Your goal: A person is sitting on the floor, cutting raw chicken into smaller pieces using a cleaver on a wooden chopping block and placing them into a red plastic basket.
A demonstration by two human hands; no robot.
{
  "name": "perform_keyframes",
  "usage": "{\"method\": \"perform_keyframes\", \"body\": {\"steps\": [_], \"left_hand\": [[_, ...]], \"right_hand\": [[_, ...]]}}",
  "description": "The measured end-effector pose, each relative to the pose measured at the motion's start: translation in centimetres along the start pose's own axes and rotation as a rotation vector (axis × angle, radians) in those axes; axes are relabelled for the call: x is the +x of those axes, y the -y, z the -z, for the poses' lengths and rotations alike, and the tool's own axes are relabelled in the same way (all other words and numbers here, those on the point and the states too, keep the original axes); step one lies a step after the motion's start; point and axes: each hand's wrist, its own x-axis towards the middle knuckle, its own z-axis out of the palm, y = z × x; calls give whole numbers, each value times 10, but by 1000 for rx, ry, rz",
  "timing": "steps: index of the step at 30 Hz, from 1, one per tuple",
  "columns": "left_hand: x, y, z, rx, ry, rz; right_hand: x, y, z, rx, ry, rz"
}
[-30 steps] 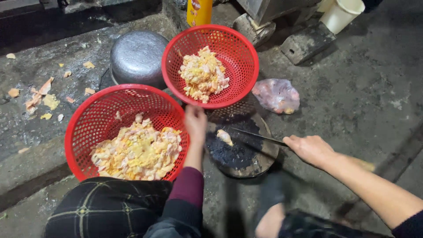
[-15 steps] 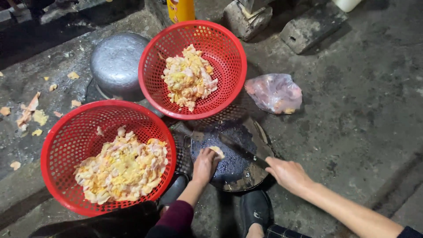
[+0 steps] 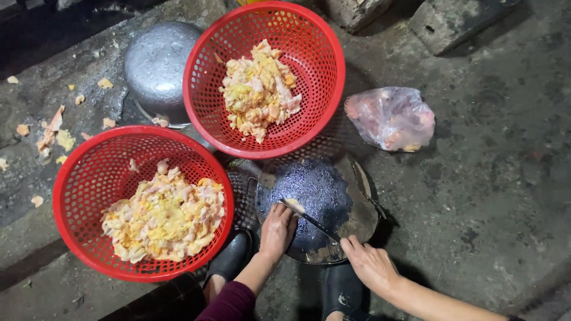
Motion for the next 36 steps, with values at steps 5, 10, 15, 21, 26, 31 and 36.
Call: {"method": "perform_keyframes", "body": {"steps": [5, 10, 15, 21, 26, 31, 36], "left_hand": [[1, -9, 4, 17, 40, 61], [-6, -15, 10, 35, 41, 44], [-14, -15, 9, -5, -34, 93], [-12, -12, 8, 2, 9, 78], [-17, -8, 3, 41, 32, 73], [-18, -15, 11, 82, 38, 51], [-24, -15, 16, 87, 8, 89]], "right_hand": [[56, 0, -9, 69, 0, 116], [83, 7, 11, 93, 26, 185], [44, -14, 38, 216, -123, 124], [-2, -10, 17, 115, 81, 53], [46, 14, 9, 106, 73, 92], [75, 17, 21, 206, -59, 201], [39, 1, 31, 201, -91, 112]]}}
